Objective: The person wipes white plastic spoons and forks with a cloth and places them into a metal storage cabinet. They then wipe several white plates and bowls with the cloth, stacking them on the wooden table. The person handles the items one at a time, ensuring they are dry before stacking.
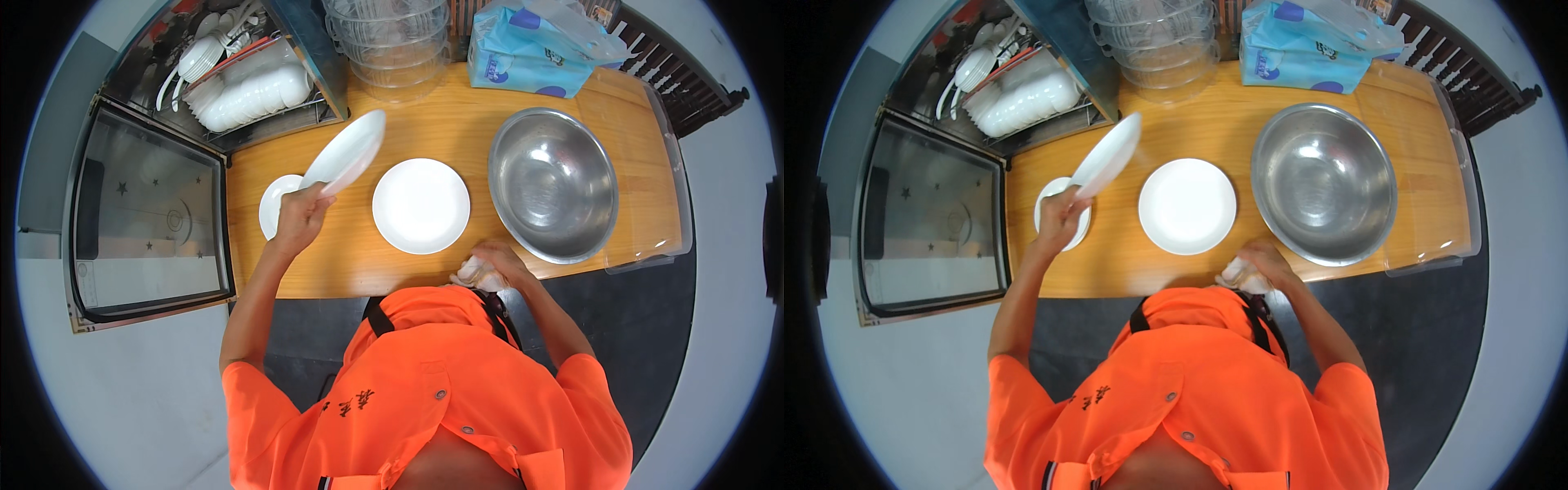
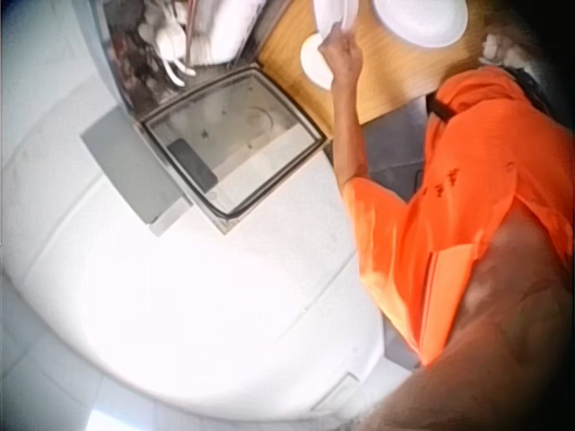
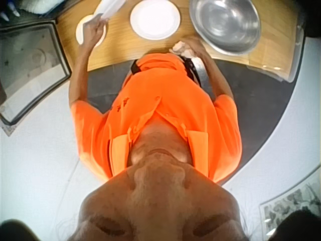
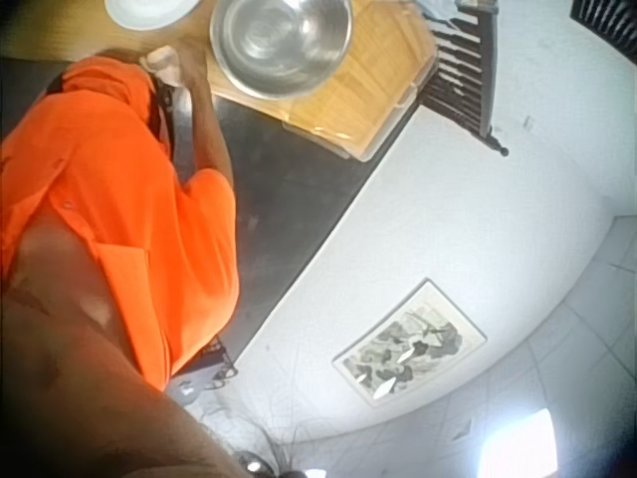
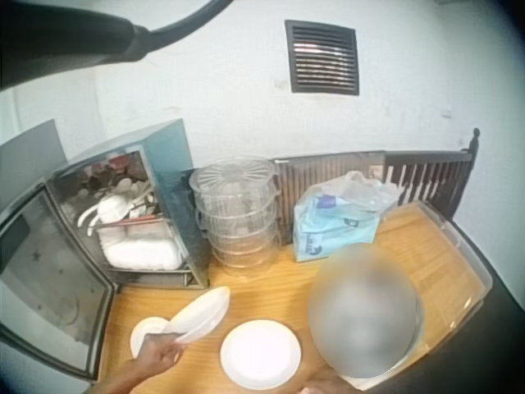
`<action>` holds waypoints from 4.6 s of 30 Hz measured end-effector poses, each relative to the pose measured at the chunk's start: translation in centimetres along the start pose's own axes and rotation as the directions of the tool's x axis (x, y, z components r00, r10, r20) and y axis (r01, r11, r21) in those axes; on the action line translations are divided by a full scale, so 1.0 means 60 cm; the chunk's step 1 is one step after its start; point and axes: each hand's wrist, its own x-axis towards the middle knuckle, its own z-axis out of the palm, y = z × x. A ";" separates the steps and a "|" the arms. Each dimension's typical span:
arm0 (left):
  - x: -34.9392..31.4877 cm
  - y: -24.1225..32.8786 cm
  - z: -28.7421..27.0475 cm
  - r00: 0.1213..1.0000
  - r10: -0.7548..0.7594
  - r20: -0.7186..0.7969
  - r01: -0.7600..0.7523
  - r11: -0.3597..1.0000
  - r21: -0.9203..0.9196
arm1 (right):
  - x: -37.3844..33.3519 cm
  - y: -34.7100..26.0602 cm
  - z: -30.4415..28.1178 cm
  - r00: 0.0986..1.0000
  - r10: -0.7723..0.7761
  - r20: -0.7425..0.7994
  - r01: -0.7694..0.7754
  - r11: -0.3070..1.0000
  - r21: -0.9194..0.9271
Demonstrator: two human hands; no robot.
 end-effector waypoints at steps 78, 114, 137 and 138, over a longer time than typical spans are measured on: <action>0.046 0.163 0.222 0.859 -0.419 0.293 0.195 -0.260 -0.946 | -0.070 -0.153 0.110 0.317 -0.948 0.044 0.578 0.156 -0.801; -0.001 0.193 0.190 0.804 -0.569 -0.173 -0.060 0.211 -0.976 | 0.011 -0.153 0.119 0.796 -0.267 -0.544 0.573 0.624 0.532; 0.083 0.189 0.071 0.768 -0.625 -0.140 0.092 0.324 -0.942 | 0.025 -0.241 0.080 0.635 -0.514 -0.577 0.642 0.766 0.025; 0.079 0.192 0.084 0.749 -0.636 -0.188 0.054 0.341 -0.939 | 0.040 -0.220 0.121 0.682 -0.365 -0.633 0.621 0.747 0.238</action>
